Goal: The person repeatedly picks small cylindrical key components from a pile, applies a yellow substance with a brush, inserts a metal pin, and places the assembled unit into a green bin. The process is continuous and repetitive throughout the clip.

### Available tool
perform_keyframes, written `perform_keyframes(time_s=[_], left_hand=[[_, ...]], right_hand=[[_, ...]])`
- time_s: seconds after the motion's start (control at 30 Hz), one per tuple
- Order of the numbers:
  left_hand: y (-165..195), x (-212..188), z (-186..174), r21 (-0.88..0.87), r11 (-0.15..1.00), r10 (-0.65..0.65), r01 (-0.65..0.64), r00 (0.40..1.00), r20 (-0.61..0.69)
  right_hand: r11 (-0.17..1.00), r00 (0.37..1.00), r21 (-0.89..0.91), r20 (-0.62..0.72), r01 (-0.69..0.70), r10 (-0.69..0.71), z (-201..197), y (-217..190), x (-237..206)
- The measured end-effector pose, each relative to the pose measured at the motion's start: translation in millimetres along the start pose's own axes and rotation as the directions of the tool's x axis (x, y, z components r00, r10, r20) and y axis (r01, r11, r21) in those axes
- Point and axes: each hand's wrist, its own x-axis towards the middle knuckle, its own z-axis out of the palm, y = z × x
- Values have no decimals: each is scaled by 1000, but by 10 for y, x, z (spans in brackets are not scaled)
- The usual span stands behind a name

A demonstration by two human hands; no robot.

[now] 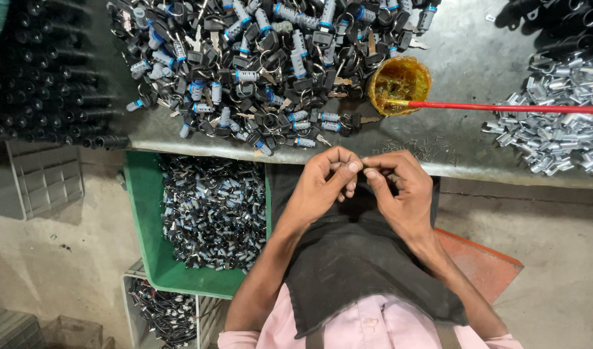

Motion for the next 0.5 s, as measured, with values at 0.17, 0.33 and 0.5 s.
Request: perform_keyframes(time_s=[0.17, 0.33, 0.5], left_hand=[[-61, -17, -62, 21, 997, -71, 72, 997, -41], [-102, -44, -202, 129, 986, 109, -109, 994, 7], [-103, -49, -281, 144, 977, 152, -160, 986, 63]], right_hand=[[986, 999, -166, -20, 30, -34, -24, -36, -6], [935, 983, -304, 64, 186, -174, 26, -114, 21], [942, 989, -331, 144, 60, -12, 36, -36, 15]])
